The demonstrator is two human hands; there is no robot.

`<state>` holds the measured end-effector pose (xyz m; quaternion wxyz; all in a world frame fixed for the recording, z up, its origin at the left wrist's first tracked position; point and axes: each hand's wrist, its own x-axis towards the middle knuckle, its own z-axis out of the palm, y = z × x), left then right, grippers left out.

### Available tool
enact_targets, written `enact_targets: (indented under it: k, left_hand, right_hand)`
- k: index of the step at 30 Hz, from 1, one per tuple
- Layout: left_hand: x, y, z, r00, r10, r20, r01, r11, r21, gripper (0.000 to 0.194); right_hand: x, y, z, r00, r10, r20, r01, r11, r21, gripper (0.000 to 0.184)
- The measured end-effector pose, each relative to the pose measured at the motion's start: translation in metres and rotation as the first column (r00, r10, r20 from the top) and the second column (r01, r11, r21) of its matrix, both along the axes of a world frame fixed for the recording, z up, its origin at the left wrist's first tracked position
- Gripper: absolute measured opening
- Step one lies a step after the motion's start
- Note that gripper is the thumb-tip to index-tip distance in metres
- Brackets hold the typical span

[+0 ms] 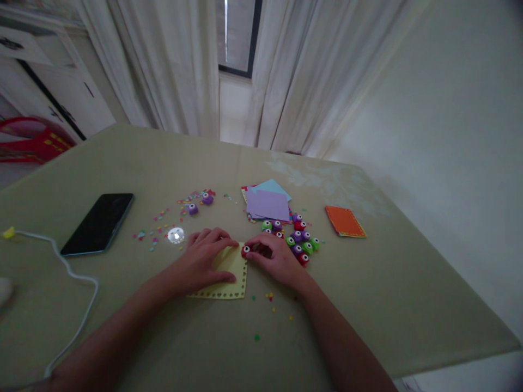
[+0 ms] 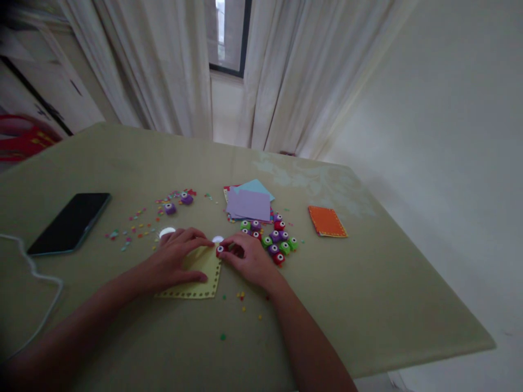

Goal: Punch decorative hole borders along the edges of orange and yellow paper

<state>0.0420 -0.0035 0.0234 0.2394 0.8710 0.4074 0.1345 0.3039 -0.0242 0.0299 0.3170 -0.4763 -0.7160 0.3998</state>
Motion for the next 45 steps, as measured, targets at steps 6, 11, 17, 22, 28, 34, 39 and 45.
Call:
enact_targets:
  k: [6,11,17,22,28,34,39,45]
  left_hand:
    - [0.0010,-0.0009,-0.0002,1.000,0.015,0.013,-0.016,1.000,0.010,0.064]
    - [0.0007,-0.0010,0.0001,1.000,0.008,0.006,-0.008,1.000,0.001,0.065]
    - [-0.0003,-0.0003,-0.0028,1.000,0.019,-0.001,-0.019,1.000,0.009,0.064]
    - [0.0005,-0.0001,-0.0021,1.000,0.012,-0.005,-0.012,1.000,0.002,0.064]
    - [0.0010,0.0002,-0.0014,1.000,0.021,-0.019,-0.021,1.000,-0.003,0.063]
    - [-0.0004,0.0000,-0.0047,1.000,0.015,-0.005,-0.015,1.000,0.013,0.064]
    - [-0.0004,0.0002,-0.0034,1.000,0.007,0.009,-0.007,1.000,0.029,0.061]
    - [0.0008,-0.0014,0.0004,0.999,0.019,0.044,-0.022,0.996,0.081,0.052]
  right_hand:
    - [0.0011,0.0000,0.0008,1.000,0.004,-0.018,-0.005,0.999,-0.033,0.022]
    - [0.0015,0.0004,0.0005,1.000,0.006,-0.025,-0.007,0.999,-0.038,0.020]
    - [0.0015,0.0003,0.0020,1.000,0.008,-0.028,-0.009,0.999,-0.039,0.019]
    - [0.0016,0.0005,0.0026,0.999,0.012,-0.029,-0.013,0.999,-0.030,0.017]
    - [0.0015,0.0007,0.0025,0.999,0.018,-0.045,-0.020,0.999,-0.032,0.018]
    - [0.0011,-0.0001,0.0063,1.000,0.013,-0.024,-0.014,1.000,-0.024,0.018]
    - [0.0016,-0.0005,0.0044,0.998,-0.062,-0.013,0.062,0.997,0.055,0.017]
    - [0.0017,-0.0019,0.0030,0.992,-0.116,-0.041,0.119,0.990,0.081,0.023]
